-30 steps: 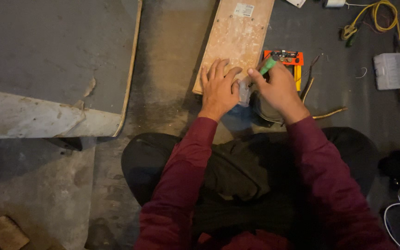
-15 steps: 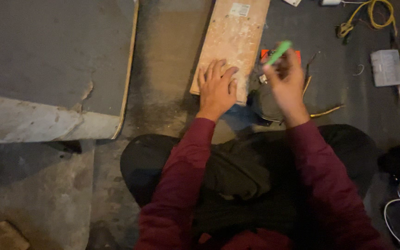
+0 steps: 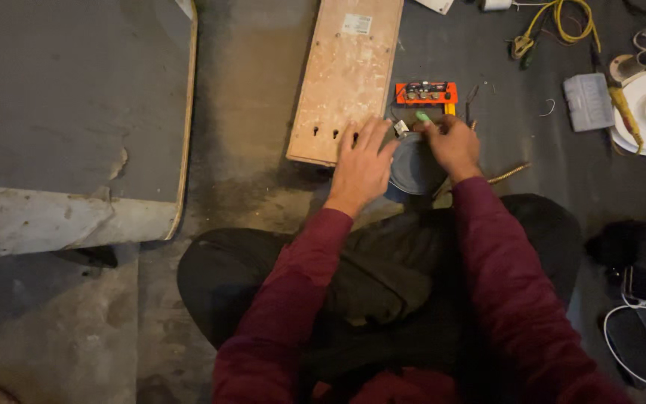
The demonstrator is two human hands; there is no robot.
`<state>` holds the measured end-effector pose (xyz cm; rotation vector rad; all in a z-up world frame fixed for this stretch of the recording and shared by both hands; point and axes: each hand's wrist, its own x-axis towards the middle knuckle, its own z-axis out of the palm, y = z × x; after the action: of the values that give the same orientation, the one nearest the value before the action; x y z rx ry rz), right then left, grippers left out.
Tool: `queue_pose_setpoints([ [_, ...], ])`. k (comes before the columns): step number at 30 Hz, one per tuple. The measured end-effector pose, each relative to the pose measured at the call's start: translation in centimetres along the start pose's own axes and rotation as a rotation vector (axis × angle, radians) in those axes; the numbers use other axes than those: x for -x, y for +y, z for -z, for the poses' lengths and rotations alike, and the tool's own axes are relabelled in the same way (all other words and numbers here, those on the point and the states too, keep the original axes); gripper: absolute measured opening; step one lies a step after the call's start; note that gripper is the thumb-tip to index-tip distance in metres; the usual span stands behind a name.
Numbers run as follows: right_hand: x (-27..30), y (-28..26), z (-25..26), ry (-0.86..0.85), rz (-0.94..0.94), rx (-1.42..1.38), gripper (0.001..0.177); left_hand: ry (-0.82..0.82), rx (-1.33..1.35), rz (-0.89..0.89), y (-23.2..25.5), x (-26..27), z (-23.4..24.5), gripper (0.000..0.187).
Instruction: The person sits on the floor and uses a yellow screwdriver to adjust components on a small orange circuit board. They then place the board on a wooden panel and continue to manipulate wires and components with their hands.
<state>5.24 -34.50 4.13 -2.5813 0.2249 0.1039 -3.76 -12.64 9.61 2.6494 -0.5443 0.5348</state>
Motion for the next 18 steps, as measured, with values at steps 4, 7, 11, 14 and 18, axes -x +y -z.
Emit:
queue_pose_setpoints([
  [4,-0.2,0.6,0.7,-0.110,0.079,-0.108,0.048,-0.030,-0.001,-0.003,0.3,0.4,-0.3,0.034],
  [7,-2.1,2.0,-0.4,-0.004,0.055,-0.256,0.045,-0.031,0.018,0.010,0.2,0.3,-0.2,0.035],
  [11,-5.2,5.4,-1.9,0.097,-0.011,-0.060,0.039,-0.018,0.035,0.020,0.2,0.4,-0.1,0.036],
  [14,-5.9,6.9,-2.8,0.097,-0.041,0.028,0.034,-0.027,0.035,0.025,0.2,0.4,-0.1,0.036],
  [18,-5.8,7.0,-2.9,0.091,-0.114,0.061,0.043,-0.020,0.046,0.028,0.1,0.2,0.0,0.036],
])
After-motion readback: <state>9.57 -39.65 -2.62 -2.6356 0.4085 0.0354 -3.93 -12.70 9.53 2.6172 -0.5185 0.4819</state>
